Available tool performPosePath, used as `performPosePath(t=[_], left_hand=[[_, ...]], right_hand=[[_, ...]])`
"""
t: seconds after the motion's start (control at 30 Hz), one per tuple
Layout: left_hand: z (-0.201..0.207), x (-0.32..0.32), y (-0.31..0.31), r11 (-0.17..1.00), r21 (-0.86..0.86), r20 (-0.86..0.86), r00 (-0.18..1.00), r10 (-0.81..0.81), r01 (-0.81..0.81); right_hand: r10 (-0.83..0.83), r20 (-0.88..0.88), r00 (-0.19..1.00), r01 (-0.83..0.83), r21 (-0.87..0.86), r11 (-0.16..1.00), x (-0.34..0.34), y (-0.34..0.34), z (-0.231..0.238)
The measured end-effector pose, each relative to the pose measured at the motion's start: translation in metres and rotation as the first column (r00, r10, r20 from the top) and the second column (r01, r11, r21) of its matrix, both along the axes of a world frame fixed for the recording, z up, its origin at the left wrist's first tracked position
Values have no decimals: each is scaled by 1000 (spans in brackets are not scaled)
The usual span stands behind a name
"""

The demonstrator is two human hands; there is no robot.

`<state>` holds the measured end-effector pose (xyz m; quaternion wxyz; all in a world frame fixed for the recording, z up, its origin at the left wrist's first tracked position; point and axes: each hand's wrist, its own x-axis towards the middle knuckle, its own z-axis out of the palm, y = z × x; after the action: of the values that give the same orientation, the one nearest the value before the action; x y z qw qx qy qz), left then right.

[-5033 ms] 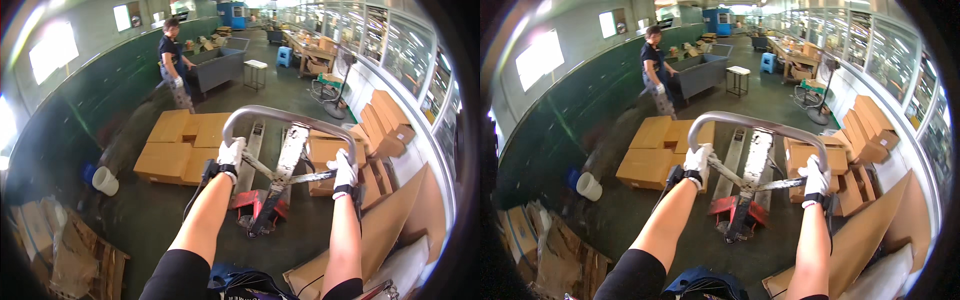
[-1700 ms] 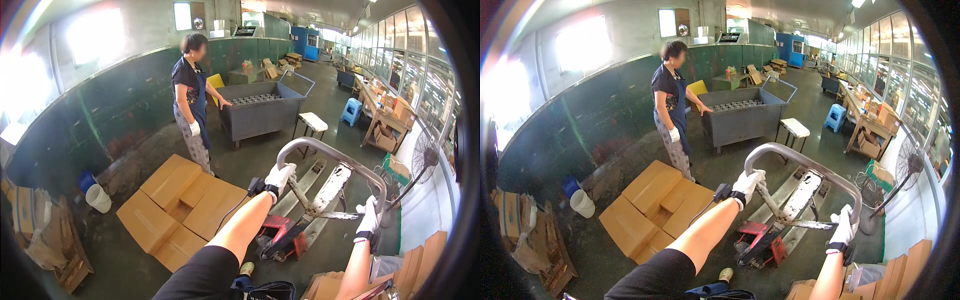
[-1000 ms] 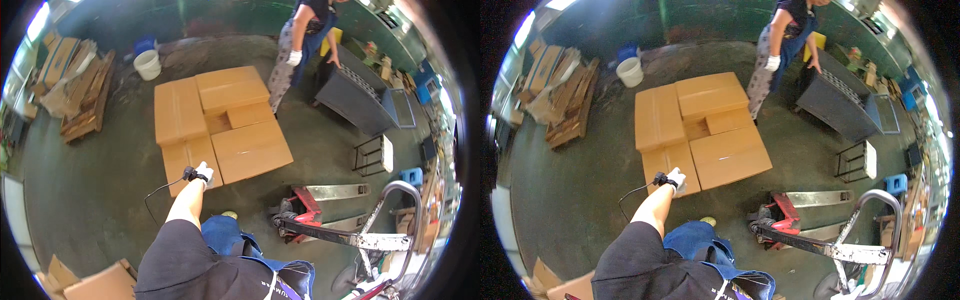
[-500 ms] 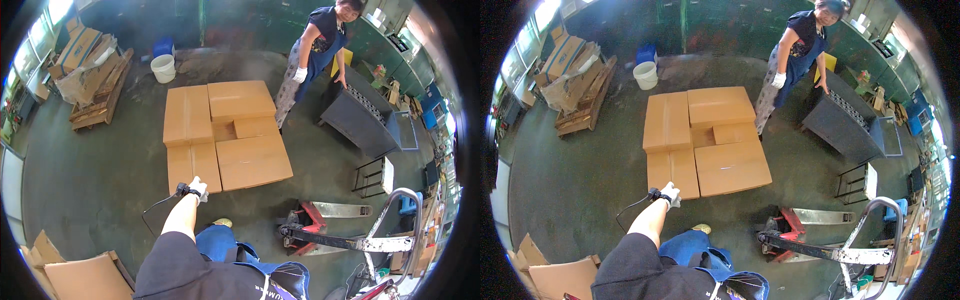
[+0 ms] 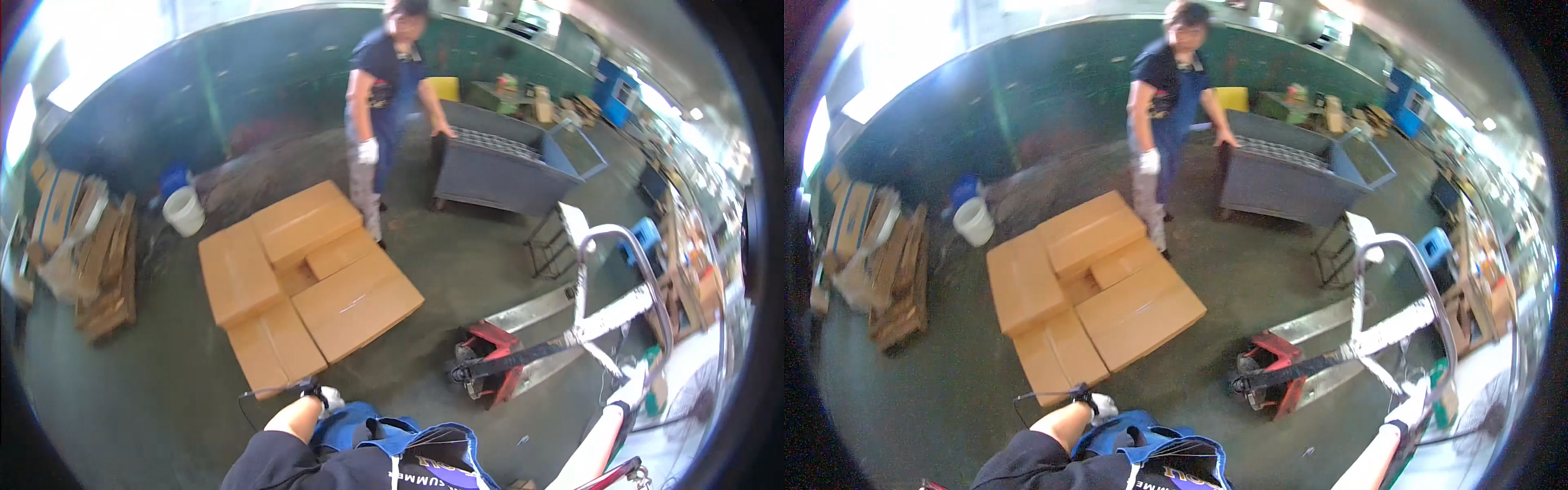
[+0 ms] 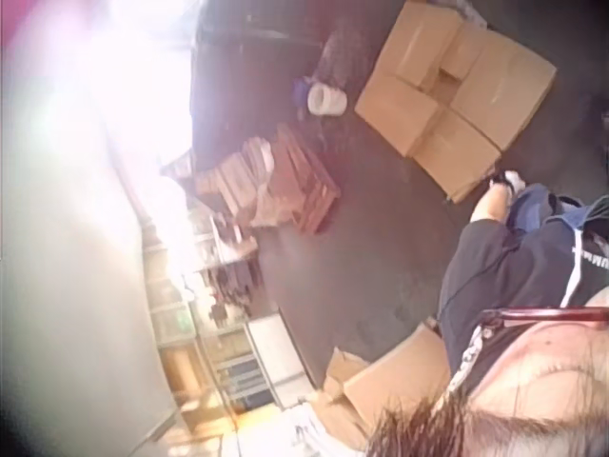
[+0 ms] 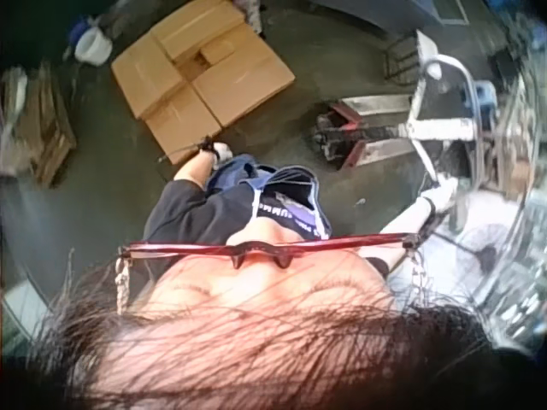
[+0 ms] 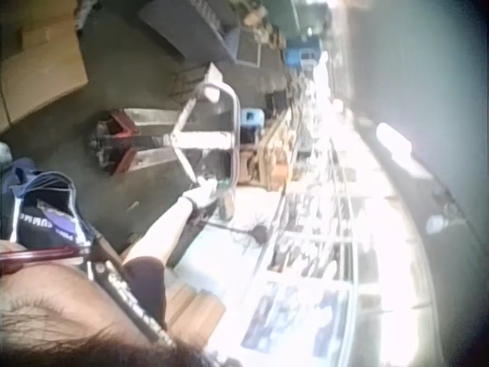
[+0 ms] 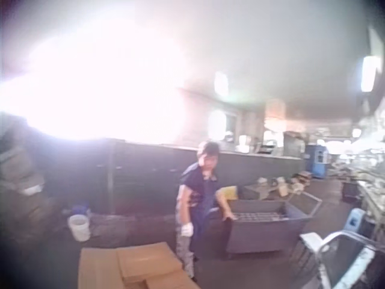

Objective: Operating an industrial parts washer to clean metal engine components.

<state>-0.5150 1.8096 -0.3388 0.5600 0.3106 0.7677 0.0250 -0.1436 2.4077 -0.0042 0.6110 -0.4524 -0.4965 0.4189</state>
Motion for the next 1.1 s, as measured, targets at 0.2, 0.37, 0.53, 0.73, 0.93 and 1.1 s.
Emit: performPosePath(t=[0.2,0.37,0.53,0.73,0.93,1.1], left_hand=[[38,9,-9,923,-234,7,948,317,-307],[63,-8,6,871,-212,-23,893,449,-443],[133,-4,86,825,123,75,834,546,-551],[141,-9,194,758,372,298,842,449,-536],[114,-18,245,883,465,-53,994,97,-62],[87,-46,220,973,155,-47,983,178,-168]], right_hand=[[-28,-168,985,32,22,999,-7,-4,-6],[3,-275,961,9,43,999,-12,-8,-8],[0,-365,931,20,52,998,-14,-10,-15],[-7,-312,950,21,41,999,-19,-18,-6],[-42,-45,998,43,17,999,-9,-2,-12],[-106,101,989,106,5,994,35,20,-39]])
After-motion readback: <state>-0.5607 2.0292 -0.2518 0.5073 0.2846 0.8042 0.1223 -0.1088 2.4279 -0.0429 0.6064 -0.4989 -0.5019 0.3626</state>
